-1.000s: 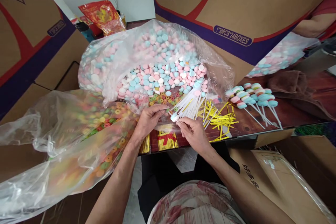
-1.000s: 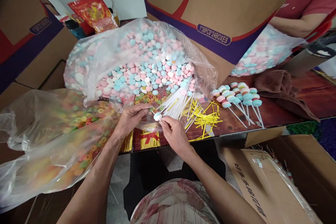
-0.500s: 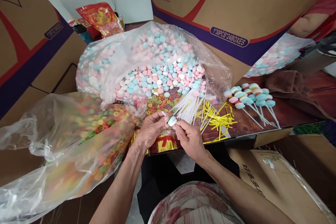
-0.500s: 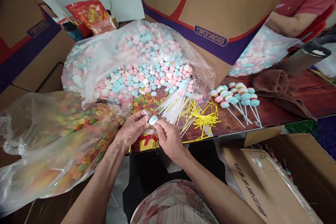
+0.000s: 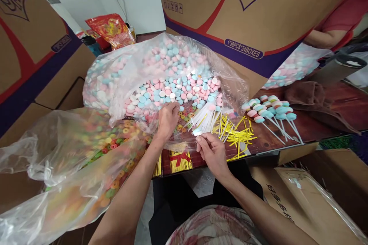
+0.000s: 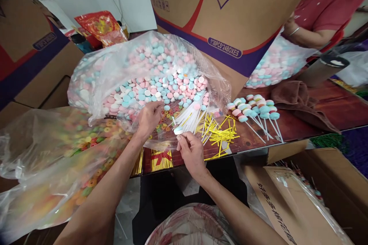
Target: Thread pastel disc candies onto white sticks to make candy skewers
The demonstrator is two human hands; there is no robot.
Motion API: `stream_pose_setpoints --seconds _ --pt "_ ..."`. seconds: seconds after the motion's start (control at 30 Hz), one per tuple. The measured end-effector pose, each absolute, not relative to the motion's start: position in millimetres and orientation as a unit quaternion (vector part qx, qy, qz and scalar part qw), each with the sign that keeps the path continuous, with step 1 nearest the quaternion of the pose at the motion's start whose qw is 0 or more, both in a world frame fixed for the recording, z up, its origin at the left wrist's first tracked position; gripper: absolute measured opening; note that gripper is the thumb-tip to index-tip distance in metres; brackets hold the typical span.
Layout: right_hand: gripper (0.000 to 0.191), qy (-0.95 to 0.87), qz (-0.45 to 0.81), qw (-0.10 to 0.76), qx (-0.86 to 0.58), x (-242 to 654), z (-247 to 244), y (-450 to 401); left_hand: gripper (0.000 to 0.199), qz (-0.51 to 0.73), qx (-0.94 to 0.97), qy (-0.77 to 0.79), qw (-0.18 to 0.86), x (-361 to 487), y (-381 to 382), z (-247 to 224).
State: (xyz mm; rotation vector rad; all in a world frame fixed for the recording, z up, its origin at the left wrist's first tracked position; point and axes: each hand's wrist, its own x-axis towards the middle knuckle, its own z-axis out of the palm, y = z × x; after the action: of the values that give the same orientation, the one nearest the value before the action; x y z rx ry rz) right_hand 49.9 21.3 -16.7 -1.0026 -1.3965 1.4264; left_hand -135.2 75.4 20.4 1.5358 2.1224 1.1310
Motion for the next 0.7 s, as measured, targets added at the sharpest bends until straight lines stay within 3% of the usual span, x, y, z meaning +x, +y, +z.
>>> stream_pose_setpoints --seconds 0.1,0.23,0.4,0.57,0.7 --pt "0.032 -0.563 0.576 0.435 -0.403 49.4 -20.4 21.2 0.031 0.219 0.593 0.774 0.037 -132.7 92.8 17.0" --pt "0.033 -0.563 0.583 0.43 -0.398 49.1 -21.0 21.5 0.035 0.1 0.62 0.778 0.011 -124.9 92.1 14.8" --pt "0.033 -0.555 0.584 0.442 -0.394 48.6 -21.4 20.8 0.029 0.161 0.634 0.756 0.035 -128.5 87.1 15.1" --pt "0.031 -0.546 0.579 0.454 -0.401 49.0 -23.3 18.1 0.034 0.321 0.566 0.742 0.162 -122.1 116.8 24.4" --pt "0.03 -0.547 0.577 0.452 -0.405 48.6 -22.1 17.6 0.033 0.297 0.561 0.749 0.19 -108.4 143.4 29.2"
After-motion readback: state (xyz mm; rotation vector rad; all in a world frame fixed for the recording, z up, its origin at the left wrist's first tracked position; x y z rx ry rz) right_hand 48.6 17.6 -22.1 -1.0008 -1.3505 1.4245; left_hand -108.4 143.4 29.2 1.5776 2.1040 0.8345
